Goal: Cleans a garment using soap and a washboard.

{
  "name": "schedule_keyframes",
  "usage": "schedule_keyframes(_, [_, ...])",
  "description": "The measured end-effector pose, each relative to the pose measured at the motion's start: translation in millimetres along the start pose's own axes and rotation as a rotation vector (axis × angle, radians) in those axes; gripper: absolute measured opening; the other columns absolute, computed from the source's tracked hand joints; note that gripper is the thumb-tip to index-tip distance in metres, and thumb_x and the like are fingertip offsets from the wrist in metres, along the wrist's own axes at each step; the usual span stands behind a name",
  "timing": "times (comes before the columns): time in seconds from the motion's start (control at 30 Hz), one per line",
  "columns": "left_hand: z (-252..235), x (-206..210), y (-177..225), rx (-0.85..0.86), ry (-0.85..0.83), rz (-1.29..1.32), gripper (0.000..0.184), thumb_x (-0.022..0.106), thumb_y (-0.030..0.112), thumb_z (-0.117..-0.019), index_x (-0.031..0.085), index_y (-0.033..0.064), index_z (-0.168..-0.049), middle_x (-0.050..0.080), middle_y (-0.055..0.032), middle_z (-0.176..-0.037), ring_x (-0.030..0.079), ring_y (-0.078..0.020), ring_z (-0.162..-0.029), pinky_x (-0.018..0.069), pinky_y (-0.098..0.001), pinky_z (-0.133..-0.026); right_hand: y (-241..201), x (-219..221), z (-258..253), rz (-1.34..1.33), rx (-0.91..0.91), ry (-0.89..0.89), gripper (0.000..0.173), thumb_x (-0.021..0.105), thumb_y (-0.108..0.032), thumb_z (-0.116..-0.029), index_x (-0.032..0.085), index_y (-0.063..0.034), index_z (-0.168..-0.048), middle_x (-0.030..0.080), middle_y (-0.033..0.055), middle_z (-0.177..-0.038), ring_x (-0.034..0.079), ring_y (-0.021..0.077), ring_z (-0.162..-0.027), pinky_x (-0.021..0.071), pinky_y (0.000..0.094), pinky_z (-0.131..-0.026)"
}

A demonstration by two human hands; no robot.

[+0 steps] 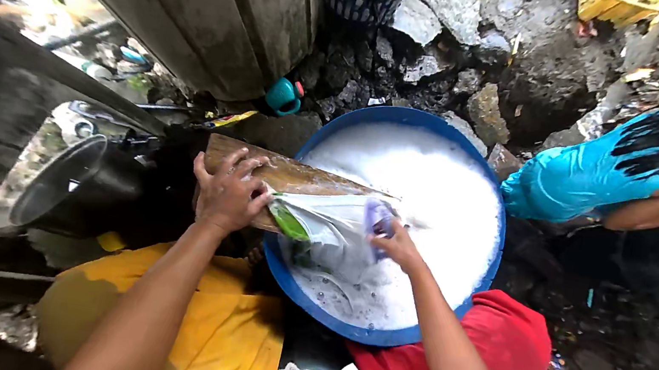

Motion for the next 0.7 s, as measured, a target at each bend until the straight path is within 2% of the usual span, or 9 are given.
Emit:
schedule_keyframes(0.07, [-0.1,0.5,-0.6,-0.004,-0.001,0.002,0.024,0.069,0.031,-0.0946,0.079,0.0096,-0.098,0.059,-0.0063,-0.148,0.036,-0.0418,-0.148,0.0083,-0.0826,-0.110,-7.5,70.0,18.9,0.195,-0.125,-0.435,0.051,0.079,-0.009,-0.0861,0.058,0.0066,-0.130,0.068,0.0231,-0.115,0.067,0.0306,-0.104,0.0543,0.0496,-0.096])
schedule_keyframes(0.13, [-0.1,0.5,0.3,-0.003,-0.002,-0.003,0.024,0.068,0.032,-0.0949,0.079,0.0098,-0.098,0.058,-0.0063,-0.148,0.036,-0.0414,-0.149,0.0082,-0.0825,-0.110,26.6,120.4,27.5,0.468,-0.107,-0.656,0.056,0.082,-0.011,-0.0853,0.058,0.0065,-0.132,0.064,0.0302,-0.122,0.062,0.0437,-0.115,0.0457,0.0636,-0.101])
schedule_keyframes(0.27, [-1.8,3.0,-1.8,-0.019,-0.014,-0.032,0.025,0.068,0.034,-0.0951,0.079,0.0115,-0.097,0.058,-0.0021,-0.149,0.036,-0.0376,-0.149,0.0092,-0.0805,-0.112,94.5,131.3,19.3,0.636,0.175,-0.472,0.057,0.074,-0.023,-0.0916,0.057,-0.0008,-0.141,0.058,0.0275,-0.141,0.052,0.0446,-0.135,0.0389,0.0665,-0.111])
schedule_keyframes(0.33, [-2.1,0.3,-0.3,-0.014,-0.004,-0.030,0.025,0.069,0.033,-0.0945,0.079,0.0101,-0.095,0.058,-0.0032,-0.148,0.037,-0.0384,-0.149,0.0097,-0.0809,-0.111,93.2,134.8,28.3,0.643,0.284,-0.362,0.052,0.065,-0.021,-0.0972,0.055,0.0016,-0.143,0.055,0.0267,-0.146,0.051,0.0441,-0.138,0.0407,0.0658,-0.110])
schedule_keyframes(0.4, [-1.6,-0.3,-1.6,-0.017,-0.009,-0.030,0.025,0.069,0.033,-0.0946,0.079,0.0102,-0.096,0.058,-0.0032,-0.149,0.037,-0.0378,-0.149,0.0091,-0.0812,-0.111,76.7,146.3,35.5,0.638,0.261,-0.462,0.049,0.061,-0.019,-0.1015,0.053,0.0094,-0.141,0.051,0.0309,-0.148,0.046,0.0462,-0.142,0.0350,0.0636,-0.115])
schedule_keyframes(0.43, [-1.9,0.4,-1.3,-0.016,-0.010,-0.019,0.025,0.070,0.032,-0.0944,0.079,0.0096,-0.097,0.058,-0.0039,-0.149,0.036,-0.0383,-0.149,0.0085,-0.0818,-0.111,66.0,150.8,34.8,0.668,0.204,-0.588,0.046,0.062,-0.018,-0.1015,0.057,0.0136,-0.135,0.053,0.0346,-0.143,0.046,0.0488,-0.139,0.0330,0.0640,-0.116])
schedule_keyframes(0.53, [-3.3,0.9,-0.4,-0.010,-0.010,0.003,0.023,0.071,0.030,-0.0940,0.079,0.0084,-0.098,0.058,-0.0048,-0.148,0.036,-0.0396,-0.149,0.0078,-0.0822,-0.111,14.1,136.3,28.5,0.629,-0.089,-0.771,0.035,0.073,-0.006,-0.0915,0.065,0.0098,-0.121,0.066,0.0319,-0.118,0.062,0.0461,-0.114,0.0449,0.0654,-0.100])
schedule_keyframes(0.63, [-2.7,2.2,-2.2,-0.016,-0.021,-0.015,0.024,0.070,0.032,-0.0946,0.079,0.0097,-0.098,0.057,-0.0035,-0.149,0.035,-0.0392,-0.149,0.0078,-0.0815,-0.111,-43.8,87.5,30.0,0.126,-0.172,-0.618,0.041,0.073,0.002,-0.0810,0.061,0.0062,-0.120,0.063,0.0131,-0.096,0.059,0.0174,-0.083,0.0517,0.0378,-0.076])
schedule_keyframes(0.7, [-1.1,1.3,0.2,-0.007,-0.019,-0.024,0.025,0.071,0.032,-0.0946,0.079,0.0089,-0.097,0.057,-0.0050,-0.149,0.035,-0.0405,-0.149,0.0082,-0.0810,-0.111,-79.5,72.7,19.8,-0.161,-0.153,-0.336,0.045,0.073,-0.004,-0.0873,0.056,0.0071,-0.127,0.065,0.0162,-0.103,0.063,0.0184,-0.089,0.0555,0.0372,-0.082])
Point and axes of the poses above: each hand's wrist, its own z-axis away from the middle knuckle, its own x-axis out of the palm, y = z × x, the point moved 9 cm from there along -z, towards the middle knuckle
